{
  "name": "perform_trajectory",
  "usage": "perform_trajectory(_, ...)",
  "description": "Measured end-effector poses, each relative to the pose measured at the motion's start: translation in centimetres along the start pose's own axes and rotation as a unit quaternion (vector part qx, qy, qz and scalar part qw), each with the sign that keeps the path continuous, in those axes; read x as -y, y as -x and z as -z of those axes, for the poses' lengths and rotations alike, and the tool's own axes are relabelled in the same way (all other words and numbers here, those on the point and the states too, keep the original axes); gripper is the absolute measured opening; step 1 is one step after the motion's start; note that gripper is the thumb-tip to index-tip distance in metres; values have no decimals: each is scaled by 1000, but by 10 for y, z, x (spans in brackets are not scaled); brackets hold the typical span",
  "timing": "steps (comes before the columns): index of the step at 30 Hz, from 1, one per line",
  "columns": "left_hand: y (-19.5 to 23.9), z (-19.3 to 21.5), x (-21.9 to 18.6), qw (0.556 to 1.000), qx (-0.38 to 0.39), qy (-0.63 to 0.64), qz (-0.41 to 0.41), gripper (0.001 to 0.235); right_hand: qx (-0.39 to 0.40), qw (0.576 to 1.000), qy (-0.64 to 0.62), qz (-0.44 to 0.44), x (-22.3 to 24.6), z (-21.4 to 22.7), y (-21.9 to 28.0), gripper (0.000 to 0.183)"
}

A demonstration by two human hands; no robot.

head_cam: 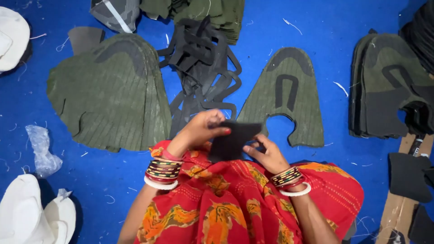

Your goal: The person organizes and pairs shoe upper materials and foam inserts on the floor.

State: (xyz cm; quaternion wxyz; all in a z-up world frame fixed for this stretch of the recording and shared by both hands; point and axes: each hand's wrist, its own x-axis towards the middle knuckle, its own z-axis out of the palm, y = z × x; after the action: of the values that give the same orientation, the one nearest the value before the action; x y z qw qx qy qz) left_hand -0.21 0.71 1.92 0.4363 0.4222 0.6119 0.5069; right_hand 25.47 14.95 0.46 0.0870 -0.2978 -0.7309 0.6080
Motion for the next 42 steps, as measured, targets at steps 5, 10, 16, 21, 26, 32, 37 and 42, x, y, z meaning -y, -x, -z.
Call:
perform_trajectory(5,-57,-30,-39,997,-65,51,11,35,-52,990,-125,-42,-18,27,-19,30)
perform_trajectory(10,-99,-51,38,997,-69,43,8,38,-139,975,-172,-18,-29,49,-37,29)
perform_trajectory(16,-103,-51,43,990,-118,-75,-3,30,-150,983,-77,-73,-41,42,-34,22)
perform_trajectory(21,-103,-52,48,985,-129,-111,14,29,-158,982,-62,-82,-43,36,-36,21)
perform_trajectory(26,-100,-49,50,986,-127,-104,24,28,-156,984,-51,-74,-42,33,-37,20)
perform_trajectory(32,-102,-49,54,986,-122,-106,31,27,-164,983,-27,-76,-39,31,-37,19)
perform_trajectory(37,-101,-49,54,985,-120,-117,52,25,-163,984,-6,-74,-39,31,-36,18)
perform_trajectory(42,-97,-53,46,981,-137,-135,-4,24,-179,981,29,-72,-30,28,-36,18)
